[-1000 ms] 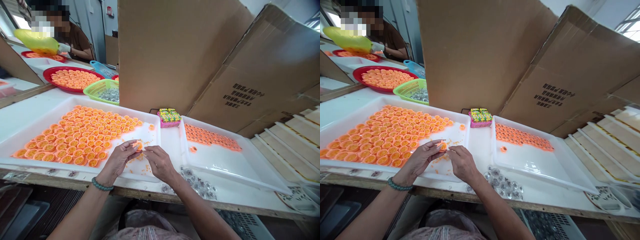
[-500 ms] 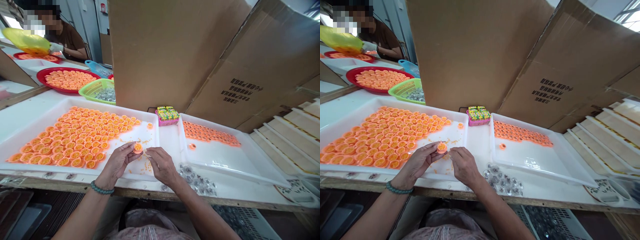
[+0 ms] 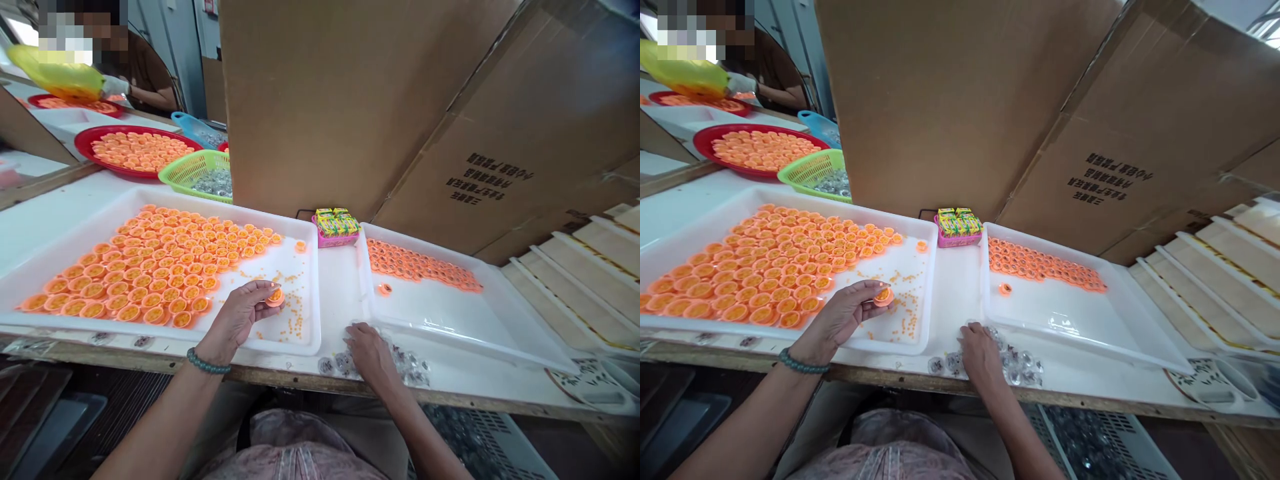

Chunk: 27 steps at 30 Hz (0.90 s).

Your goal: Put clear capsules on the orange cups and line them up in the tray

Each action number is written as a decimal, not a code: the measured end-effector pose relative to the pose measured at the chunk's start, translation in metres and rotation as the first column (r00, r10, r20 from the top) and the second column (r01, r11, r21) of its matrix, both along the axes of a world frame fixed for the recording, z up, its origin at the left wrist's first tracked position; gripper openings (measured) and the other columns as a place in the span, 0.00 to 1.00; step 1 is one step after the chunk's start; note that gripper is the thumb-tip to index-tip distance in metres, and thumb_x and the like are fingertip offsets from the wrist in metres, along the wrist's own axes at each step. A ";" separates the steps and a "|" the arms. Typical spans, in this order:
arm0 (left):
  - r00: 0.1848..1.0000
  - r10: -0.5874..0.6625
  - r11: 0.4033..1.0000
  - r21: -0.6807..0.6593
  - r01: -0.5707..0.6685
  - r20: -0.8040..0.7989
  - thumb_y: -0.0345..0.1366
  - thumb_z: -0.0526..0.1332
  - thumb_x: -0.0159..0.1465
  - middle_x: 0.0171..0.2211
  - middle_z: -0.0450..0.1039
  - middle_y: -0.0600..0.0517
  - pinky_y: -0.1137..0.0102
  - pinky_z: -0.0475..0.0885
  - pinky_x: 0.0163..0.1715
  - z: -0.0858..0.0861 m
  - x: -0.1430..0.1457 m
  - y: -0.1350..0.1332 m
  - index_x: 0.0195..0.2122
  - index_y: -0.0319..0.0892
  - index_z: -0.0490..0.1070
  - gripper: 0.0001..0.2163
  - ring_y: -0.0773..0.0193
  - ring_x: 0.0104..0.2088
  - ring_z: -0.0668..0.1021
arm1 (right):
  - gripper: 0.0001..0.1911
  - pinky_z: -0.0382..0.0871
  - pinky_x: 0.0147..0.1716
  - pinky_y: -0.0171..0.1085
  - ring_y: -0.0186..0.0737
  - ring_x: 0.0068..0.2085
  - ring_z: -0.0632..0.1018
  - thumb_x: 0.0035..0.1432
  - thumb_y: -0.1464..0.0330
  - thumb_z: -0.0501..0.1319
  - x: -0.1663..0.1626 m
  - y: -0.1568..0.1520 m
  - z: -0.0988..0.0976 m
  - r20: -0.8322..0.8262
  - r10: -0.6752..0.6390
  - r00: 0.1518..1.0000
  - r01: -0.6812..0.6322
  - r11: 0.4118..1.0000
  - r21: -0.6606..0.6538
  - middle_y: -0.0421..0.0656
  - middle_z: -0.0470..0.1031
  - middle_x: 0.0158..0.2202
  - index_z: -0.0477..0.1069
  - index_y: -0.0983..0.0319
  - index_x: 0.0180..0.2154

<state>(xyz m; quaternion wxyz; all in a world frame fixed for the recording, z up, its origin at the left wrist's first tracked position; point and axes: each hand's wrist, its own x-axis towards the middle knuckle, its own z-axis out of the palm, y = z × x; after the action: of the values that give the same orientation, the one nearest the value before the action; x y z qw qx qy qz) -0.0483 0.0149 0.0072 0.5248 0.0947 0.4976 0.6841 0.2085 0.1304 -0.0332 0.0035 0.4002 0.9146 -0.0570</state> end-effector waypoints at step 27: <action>0.998 0.059 0.998 0.008 -0.059 -0.020 0.43 0.67 0.53 0.28 0.74 0.48 0.66 0.76 0.32 0.004 0.003 -0.002 0.33 0.36 0.71 0.15 0.60 0.29 0.79 | 0.17 0.69 0.49 0.44 0.45 0.48 0.73 0.50 0.77 0.56 -0.022 -0.004 -0.016 -0.512 0.052 0.858 -0.173 0.966 -0.192 0.51 0.71 0.47 0.73 0.65 0.43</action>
<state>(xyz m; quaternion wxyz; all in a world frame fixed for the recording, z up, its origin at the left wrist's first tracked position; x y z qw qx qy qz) -0.0449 0.0133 0.0111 0.4992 0.0887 0.5029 0.7000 0.1865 0.1269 -0.0492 -0.1849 0.3138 0.8929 -0.2647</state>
